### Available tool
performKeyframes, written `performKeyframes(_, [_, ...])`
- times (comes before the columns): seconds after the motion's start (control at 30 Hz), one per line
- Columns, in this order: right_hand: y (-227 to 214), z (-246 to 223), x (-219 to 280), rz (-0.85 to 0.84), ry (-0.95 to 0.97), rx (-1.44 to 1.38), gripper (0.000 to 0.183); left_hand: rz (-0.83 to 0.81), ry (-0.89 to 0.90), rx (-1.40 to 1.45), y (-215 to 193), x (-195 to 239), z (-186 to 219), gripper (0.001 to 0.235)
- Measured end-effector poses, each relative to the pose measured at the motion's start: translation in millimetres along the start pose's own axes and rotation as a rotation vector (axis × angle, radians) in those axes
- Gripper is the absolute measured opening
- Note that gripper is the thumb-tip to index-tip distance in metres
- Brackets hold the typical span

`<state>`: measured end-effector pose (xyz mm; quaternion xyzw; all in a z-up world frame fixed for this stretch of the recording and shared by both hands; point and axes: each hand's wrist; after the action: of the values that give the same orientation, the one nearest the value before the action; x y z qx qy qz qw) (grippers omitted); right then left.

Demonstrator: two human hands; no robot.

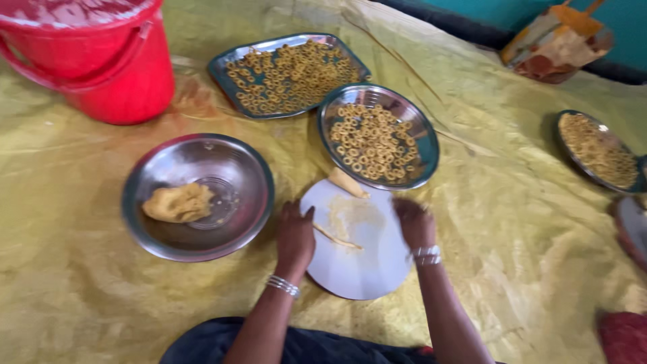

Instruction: The person rolls small pieces of dough into thin ropes on a white plate, then joins the ends to form ring shapes. The finished rings are placed into a metal bowl. The person repeats this process continuously.

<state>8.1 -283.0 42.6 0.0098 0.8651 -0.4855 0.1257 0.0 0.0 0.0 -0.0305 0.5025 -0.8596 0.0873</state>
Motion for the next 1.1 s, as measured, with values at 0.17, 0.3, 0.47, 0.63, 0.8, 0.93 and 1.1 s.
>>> performKeyframes(0.17, [9,-73,55,0.009,-0.235,0.079,0.039,0.173,0.150,0.085,-26,9,6,0.036])
performKeyframes(0.3, [13,-87,55,0.096,-0.248,0.178,0.026,0.108,0.181,-0.023,-35,11,9,0.016])
performKeyframes(0.47, [3,-58,49,0.059,-0.157,0.184,0.011,0.145,0.233,0.050,-37,11,17,0.009])
performKeyframes(0.63, [-7,-35,52,0.085,-0.037,0.210,0.015,0.067,0.281,0.073,-42,18,23,0.008])
performKeyframes(0.8, [38,-64,71,-0.057,-0.395,0.561,0.067,0.063,0.171,0.151,-43,15,19,0.011])
performKeyframes(0.93, [65,-97,58,-0.263,-0.242,0.428,0.086,0.033,0.033,0.165,-50,5,17,0.015])
performKeyframes(1.1, [59,-98,29,-0.247,-0.199,0.449,0.087,0.048,0.032,0.177,-42,12,13,0.025])
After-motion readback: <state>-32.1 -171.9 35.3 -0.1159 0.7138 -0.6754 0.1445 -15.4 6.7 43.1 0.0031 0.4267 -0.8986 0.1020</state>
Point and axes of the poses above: each hand's wrist, its own x-axis away from the middle knuckle, its own y-axis out of the palm, z = x × y, and after that the axes turned 13 degrees about -y, right-handed
